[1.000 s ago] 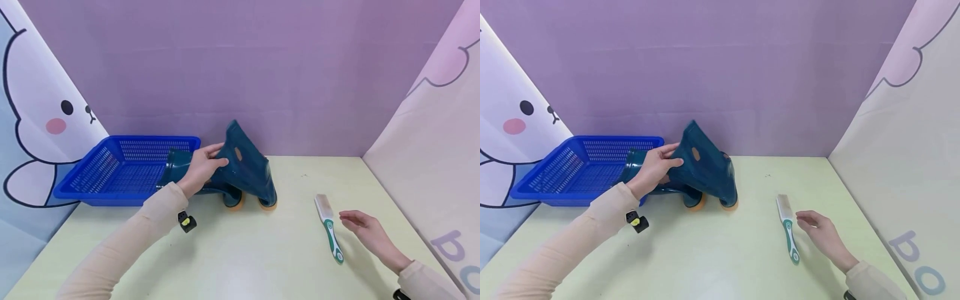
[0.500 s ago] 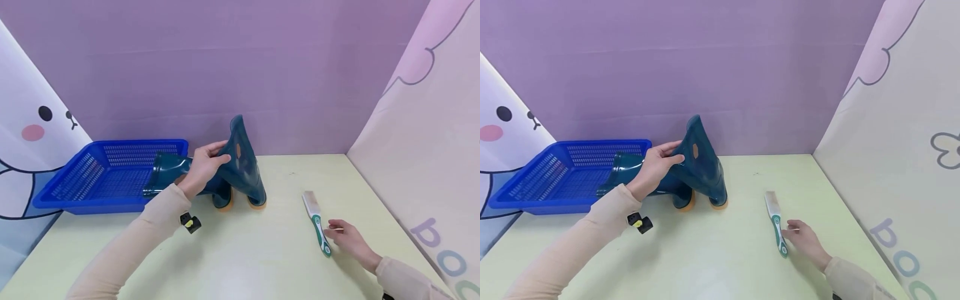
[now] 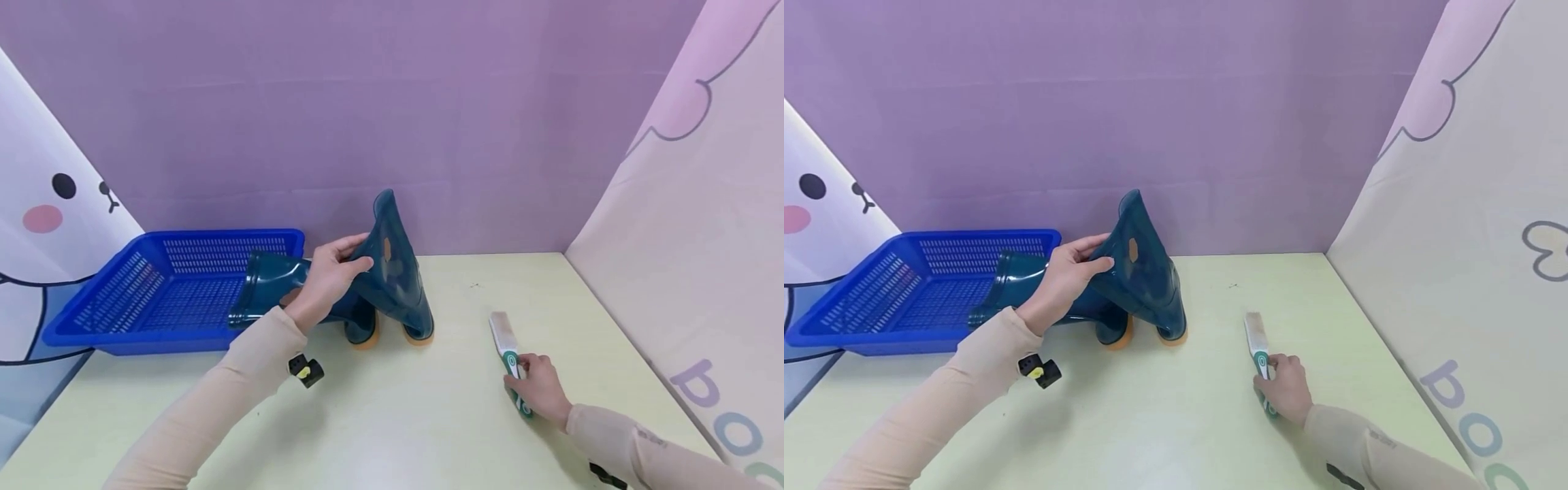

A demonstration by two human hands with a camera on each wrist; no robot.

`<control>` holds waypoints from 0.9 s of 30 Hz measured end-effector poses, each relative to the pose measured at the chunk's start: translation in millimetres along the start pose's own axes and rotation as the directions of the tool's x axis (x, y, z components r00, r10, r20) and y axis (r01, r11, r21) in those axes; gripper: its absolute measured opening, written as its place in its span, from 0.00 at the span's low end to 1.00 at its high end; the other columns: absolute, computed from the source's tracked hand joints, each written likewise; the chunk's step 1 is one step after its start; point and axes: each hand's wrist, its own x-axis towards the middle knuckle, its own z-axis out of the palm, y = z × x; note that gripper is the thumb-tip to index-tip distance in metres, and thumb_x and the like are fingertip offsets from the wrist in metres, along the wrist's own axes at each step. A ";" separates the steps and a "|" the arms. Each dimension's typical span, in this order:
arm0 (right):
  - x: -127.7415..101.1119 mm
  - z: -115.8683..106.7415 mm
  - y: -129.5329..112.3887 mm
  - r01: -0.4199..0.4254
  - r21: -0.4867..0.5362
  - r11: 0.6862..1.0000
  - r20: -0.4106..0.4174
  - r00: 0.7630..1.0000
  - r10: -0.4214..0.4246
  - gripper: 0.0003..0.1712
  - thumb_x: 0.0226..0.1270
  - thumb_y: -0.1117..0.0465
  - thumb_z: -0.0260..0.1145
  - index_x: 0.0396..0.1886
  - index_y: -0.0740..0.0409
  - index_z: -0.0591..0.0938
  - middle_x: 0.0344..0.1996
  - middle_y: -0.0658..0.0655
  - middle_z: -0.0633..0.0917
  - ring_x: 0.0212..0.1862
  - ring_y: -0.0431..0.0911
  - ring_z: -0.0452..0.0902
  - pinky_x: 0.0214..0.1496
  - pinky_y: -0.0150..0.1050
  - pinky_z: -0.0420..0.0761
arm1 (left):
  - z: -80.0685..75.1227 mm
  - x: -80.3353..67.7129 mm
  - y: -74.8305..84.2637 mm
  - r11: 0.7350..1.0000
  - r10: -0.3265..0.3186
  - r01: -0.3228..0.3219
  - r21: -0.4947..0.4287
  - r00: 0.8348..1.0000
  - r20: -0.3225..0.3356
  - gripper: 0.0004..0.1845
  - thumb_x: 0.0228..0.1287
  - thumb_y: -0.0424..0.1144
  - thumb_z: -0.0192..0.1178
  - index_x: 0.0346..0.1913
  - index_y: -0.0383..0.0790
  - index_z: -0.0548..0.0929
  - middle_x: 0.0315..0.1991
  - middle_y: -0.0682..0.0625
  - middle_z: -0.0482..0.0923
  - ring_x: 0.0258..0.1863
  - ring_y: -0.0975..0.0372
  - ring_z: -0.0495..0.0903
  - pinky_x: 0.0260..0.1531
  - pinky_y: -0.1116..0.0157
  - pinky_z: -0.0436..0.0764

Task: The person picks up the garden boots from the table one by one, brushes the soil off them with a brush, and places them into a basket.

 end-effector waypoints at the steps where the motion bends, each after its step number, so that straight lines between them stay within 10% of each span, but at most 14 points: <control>1: 1.3 1.8 -0.5 0.001 -0.007 1.000 -0.013 1.000 -0.001 0.31 0.57 0.61 0.62 0.56 0.77 0.66 0.45 0.71 0.67 0.43 0.55 0.66 0.43 0.45 0.75 | -0.1 -0.4 0.3 1.000 0.002 -0.002 -0.002 1.000 0.002 0.22 0.63 0.37 0.57 0.60 0.52 0.73 0.56 0.52 0.75 0.56 0.59 0.73 0.61 0.55 0.68; 16: 12.0 1.7 -10.1 0.040 0.044 0.998 -0.037 0.999 -0.038 0.19 0.55 0.67 0.60 0.46 0.73 0.75 0.34 0.61 0.79 0.33 0.46 0.72 0.32 0.33 0.72 | -2.1 -3.3 -1.3 1.000 0.003 -0.003 0.007 1.000 -0.019 0.22 0.63 0.37 0.57 0.60 0.52 0.73 0.57 0.53 0.74 0.57 0.60 0.72 0.60 0.56 0.69; 27: 20.0 -11.4 -17.1 0.015 0.143 0.990 0.145 0.989 -0.036 0.09 0.58 0.63 0.58 0.34 0.67 0.76 0.24 0.53 0.79 0.28 0.43 0.71 0.30 0.33 0.72 | -4.1 -2.3 -1.4 1.000 -0.016 0.016 0.008 1.000 -0.006 0.22 0.63 0.38 0.57 0.61 0.51 0.72 0.61 0.54 0.69 0.60 0.59 0.68 0.61 0.54 0.68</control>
